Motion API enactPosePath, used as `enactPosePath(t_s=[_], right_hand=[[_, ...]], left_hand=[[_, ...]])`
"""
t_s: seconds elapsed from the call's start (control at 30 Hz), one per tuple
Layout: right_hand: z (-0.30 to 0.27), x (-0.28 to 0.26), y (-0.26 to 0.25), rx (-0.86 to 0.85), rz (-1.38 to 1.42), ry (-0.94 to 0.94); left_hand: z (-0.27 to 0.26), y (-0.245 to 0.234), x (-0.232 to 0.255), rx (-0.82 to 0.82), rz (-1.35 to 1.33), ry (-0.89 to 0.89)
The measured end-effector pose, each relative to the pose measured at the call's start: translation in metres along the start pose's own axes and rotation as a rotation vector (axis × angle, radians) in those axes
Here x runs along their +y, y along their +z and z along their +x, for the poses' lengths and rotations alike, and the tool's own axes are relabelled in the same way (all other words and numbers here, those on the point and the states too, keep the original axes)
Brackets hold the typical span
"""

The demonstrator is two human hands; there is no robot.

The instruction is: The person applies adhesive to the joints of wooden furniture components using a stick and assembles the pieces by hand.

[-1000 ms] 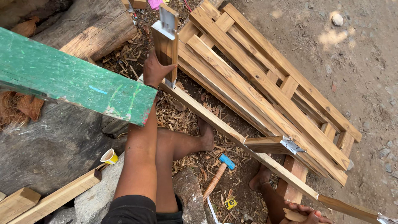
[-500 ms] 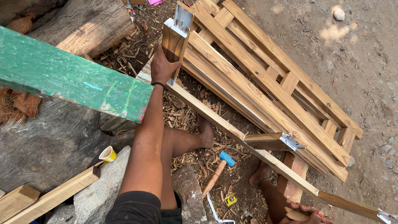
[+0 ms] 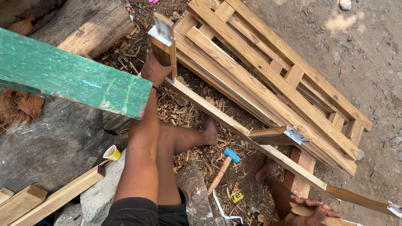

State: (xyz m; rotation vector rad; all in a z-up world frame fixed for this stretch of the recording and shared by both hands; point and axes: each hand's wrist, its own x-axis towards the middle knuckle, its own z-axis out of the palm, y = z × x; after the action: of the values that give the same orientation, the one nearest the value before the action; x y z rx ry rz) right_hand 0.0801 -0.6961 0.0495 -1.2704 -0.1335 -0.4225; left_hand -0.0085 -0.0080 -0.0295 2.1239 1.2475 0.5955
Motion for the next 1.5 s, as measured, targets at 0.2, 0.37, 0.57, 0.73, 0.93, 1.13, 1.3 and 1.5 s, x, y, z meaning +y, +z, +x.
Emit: enactPosePath(t_s=[0.2, 0.37, 0.57, 0.73, 0.93, 1.13, 1.3, 1.5], right_hand=[[-0.018, -0.017, 0.030, 0.041, -0.006, 0.035], [-0.011, -0.014, 0.029, 0.009, -0.033, 0.094], [-0.010, -0.005, 0.006, 0.000, -0.012, 0.123], [-0.013, -0.013, 0.015, -0.035, -0.025, 0.136], [-0.006, -0.001, 0.009, -0.133, 0.171, 0.310], [-0.018, 0.003, 0.001, -0.072, -0.086, 0.189], [-0.002, 0.020, -0.033, -0.059, -0.007, 0.289], [-0.006, 0.003, -0.024, -0.113, 0.037, 0.181]], left_hand=[[-0.005, 0.015, -0.028, 0.017, -0.010, 0.002], [-0.004, 0.027, -0.008, -0.010, 0.068, -0.047], [-0.009, 0.017, 0.005, -0.063, 0.144, -0.116], [-0.004, 0.032, -0.011, -0.089, 0.157, -0.143], [-0.003, 0.045, -0.017, -0.106, 0.212, -0.163], [-0.004, 0.025, -0.003, -0.120, 0.250, -0.093], [-0.001, 0.025, -0.010, -0.141, 0.273, -0.099], [0.008, 0.032, -0.043, -0.096, 0.132, 0.155]])
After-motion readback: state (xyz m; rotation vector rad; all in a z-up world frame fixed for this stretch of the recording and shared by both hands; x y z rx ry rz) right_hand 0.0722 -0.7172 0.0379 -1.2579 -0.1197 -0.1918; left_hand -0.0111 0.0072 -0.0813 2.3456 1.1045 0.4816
